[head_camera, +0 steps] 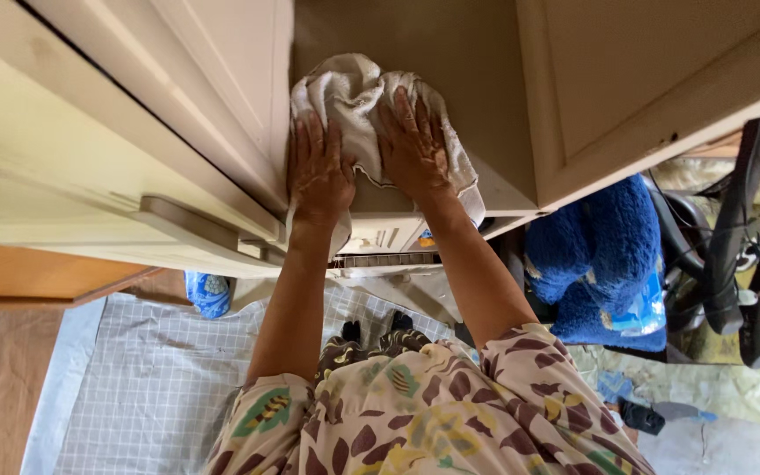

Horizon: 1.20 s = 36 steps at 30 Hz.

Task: The person wipes the inside of a wooden cabinet with a cloth, then folds and places several pieces of clothing into the cabinet. The person handles the items one at a time, folding them on a nearby table before placing them inside.

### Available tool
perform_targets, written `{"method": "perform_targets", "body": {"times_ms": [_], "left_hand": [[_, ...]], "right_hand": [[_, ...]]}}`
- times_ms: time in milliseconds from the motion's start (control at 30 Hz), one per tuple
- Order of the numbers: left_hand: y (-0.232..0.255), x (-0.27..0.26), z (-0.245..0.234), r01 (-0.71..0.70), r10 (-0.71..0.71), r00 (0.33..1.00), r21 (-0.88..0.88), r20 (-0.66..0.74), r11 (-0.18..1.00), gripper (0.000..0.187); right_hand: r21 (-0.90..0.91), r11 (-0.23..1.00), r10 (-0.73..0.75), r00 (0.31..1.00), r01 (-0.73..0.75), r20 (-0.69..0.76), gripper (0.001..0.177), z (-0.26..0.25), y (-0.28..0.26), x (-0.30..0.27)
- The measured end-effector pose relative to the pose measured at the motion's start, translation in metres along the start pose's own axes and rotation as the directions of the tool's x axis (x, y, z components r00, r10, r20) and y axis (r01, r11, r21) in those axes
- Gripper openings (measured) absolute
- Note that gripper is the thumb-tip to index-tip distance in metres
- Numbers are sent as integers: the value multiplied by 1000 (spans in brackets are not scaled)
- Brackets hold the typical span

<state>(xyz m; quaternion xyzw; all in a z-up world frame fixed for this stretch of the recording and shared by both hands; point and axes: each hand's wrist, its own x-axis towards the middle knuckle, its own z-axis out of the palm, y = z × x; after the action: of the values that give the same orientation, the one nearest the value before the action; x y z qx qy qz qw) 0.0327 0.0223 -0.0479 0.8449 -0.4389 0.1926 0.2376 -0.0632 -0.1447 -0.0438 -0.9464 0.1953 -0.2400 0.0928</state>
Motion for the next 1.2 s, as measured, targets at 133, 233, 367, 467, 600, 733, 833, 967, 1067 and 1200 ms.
{"method": "perform_targets", "body": {"times_ms": [133, 233, 367, 467, 600, 733, 833, 967, 1067, 1200], "left_hand": [[7, -9, -11, 16, -16, 999, -21, 31, 1000, 57], [8, -20, -21, -25, 25, 1000, 43, 15, 999, 52], [9, -19, -28, -52, 52, 999, -19, 5, 998, 49], [9, -19, -31, -86, 89, 996, -144, 19, 986, 44], [12, -14, -28, -164, 185, 978, -195, 97, 967, 39], [27, -16, -16, -243, 276, 957, -277, 87, 930, 37], [39, -22, -9, -316, 356, 931, -318, 77, 894, 37], [50, -33, -10, -368, 418, 907, -394, 48, 842, 41], [54, -38, -18, -412, 464, 886, -424, 20, 806, 38], [67, -49, -38, -342, 442, 897, -588, 30, 733, 29]], "right_hand": [[3, 999, -32, 999, 32, 7, 48, -8, -3, 2], [-11, 999, -44, 999, 44, 4, 48, -10, -8, -15], [10, 1000, 18, 1000, -18, -6, 46, -18, -18, -36], [-10, 997, 76, 997, -77, -26, 47, -31, -26, -53], [-99, 975, 187, 974, -200, -132, 49, -56, -30, -76], [-133, 920, 312, 895, -368, -319, 40, -62, -26, -107], [-27, 917, 359, 851, -399, -384, 36, -60, -22, -125], [35, 928, 352, 840, -371, -412, 31, -59, -30, -147], [105, 922, 380, 824, -372, -421, 32, -56, -38, -167], [278, 859, 507, 788, -430, -348, 26, -50, -41, -204]]}}
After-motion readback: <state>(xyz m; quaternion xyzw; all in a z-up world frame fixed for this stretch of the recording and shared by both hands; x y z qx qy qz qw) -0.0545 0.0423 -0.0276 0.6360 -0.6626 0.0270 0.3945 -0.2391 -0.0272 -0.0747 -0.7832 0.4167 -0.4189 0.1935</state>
